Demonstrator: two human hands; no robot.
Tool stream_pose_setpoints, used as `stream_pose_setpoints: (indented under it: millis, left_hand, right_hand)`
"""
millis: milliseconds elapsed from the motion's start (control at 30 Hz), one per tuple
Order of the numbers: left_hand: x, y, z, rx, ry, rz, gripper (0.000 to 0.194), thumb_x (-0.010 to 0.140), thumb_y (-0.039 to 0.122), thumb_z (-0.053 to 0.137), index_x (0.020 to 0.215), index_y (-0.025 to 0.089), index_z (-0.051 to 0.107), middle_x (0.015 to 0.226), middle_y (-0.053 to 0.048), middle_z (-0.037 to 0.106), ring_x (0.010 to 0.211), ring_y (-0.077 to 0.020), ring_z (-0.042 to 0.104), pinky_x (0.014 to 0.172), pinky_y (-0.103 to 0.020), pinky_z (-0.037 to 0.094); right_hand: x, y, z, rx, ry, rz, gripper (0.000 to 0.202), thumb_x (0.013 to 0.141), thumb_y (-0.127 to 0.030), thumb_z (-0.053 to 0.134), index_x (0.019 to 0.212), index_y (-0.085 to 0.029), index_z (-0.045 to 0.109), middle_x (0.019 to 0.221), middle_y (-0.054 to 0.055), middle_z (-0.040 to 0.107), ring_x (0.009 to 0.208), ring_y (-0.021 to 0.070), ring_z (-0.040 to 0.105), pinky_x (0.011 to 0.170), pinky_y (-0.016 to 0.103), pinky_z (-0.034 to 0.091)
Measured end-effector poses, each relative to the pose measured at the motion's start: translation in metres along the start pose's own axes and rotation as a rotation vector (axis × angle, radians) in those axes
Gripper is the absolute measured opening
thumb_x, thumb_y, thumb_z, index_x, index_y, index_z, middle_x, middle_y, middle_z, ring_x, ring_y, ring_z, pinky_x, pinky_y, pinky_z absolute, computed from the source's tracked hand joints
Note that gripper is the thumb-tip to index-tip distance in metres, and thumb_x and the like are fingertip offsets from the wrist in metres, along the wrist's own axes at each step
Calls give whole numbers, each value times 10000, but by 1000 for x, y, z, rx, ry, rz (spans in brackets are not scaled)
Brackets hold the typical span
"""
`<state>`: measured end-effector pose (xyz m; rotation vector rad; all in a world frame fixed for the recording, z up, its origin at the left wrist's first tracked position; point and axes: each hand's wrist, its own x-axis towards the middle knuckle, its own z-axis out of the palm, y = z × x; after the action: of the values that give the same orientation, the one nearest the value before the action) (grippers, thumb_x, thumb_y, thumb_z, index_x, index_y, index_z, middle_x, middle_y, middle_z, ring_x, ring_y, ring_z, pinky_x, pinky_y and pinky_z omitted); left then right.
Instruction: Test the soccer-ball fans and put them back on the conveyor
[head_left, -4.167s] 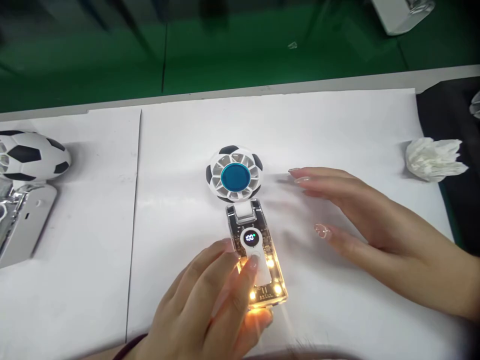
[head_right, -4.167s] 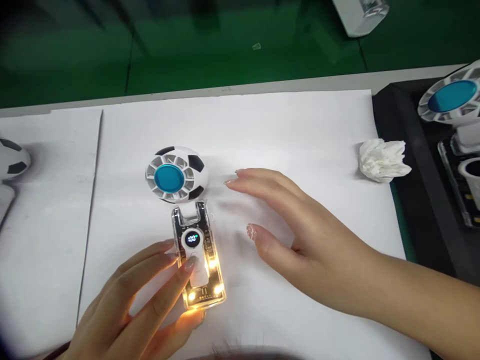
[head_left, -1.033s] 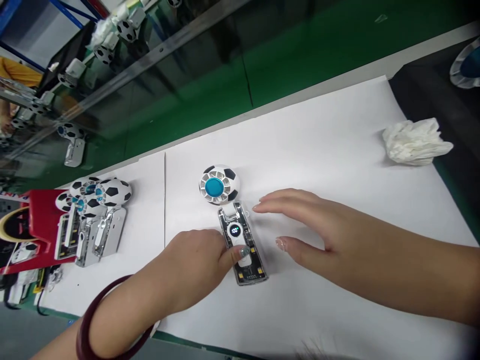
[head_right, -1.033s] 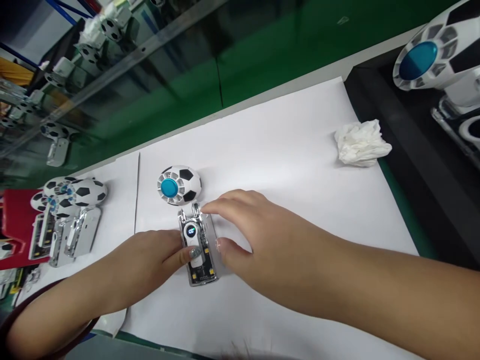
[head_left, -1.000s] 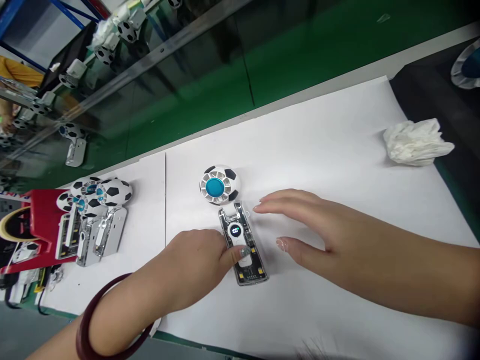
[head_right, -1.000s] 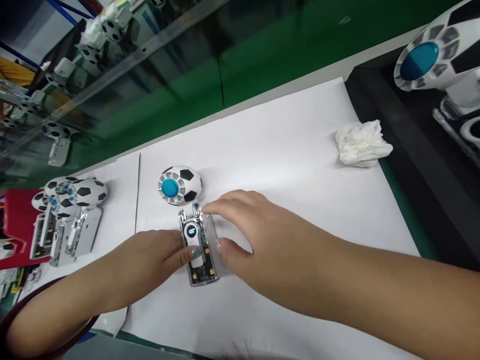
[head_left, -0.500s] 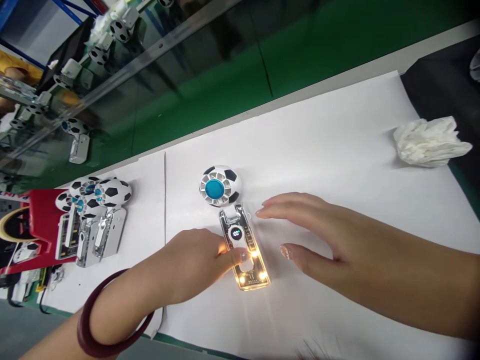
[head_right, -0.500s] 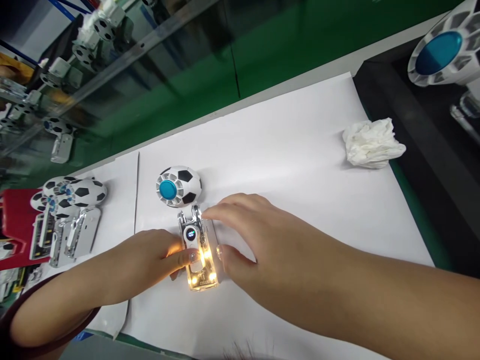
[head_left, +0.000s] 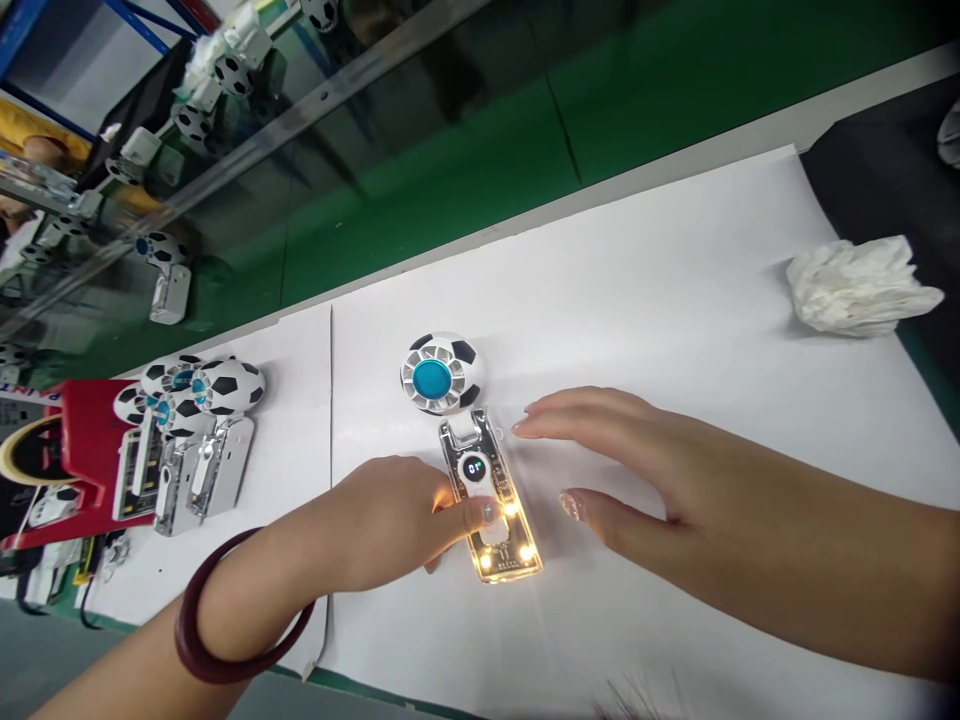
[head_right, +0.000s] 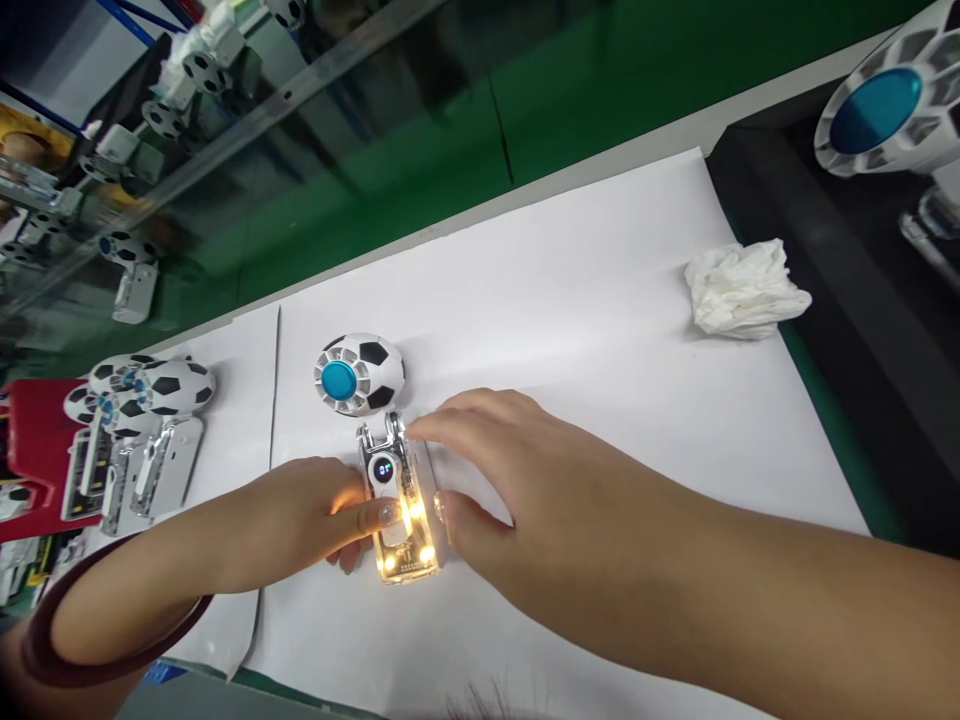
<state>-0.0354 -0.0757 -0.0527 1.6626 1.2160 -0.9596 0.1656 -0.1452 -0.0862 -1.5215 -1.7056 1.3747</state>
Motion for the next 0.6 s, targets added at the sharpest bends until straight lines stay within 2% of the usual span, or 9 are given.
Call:
stream_pose_setpoints:
  millis: [167,333,500,600]
  left_hand:
    - [2,-5,-1,-31,-27,36,528,859,548,321,571,205,601,636,-4,664,604,-165,588,601,-252,406]
    - [5,-10,-1,-172,-138,68,531,883,523,288,637,199,629,655,-11,681,614,-160,611,620,-249,440]
    - [7,-12,0,-176,-134,68,587,872,574,272,609,180,617,663,-44,687,627,-175,626,666,-274,465]
    - [12,-17,-2,-291,-241,98,649,850,629,253,625,157,638,668,-83,686,612,-182,629,671,-290,486]
  right_hand:
    - [0,-2,-1,-6,-12,25,375,793,-284,483,1157,-323,563,1274,-1,503,1184,253,472,973,451,425]
    - [-1,-4,-1,-14,-2,54,374,788,-301,495,1155,-334,563,1272,-2,505,1180,267,477,931,430,464]
    - [0,-4,-1,-15,-5,47,375,788,-290,492,1154,-341,555,1276,-7,498,1191,258,467,951,435,448]
    - [0,-3,0,-25,-12,51,374,789,-285,486,1152,-353,549,1273,-19,497,1193,249,465,956,438,443]
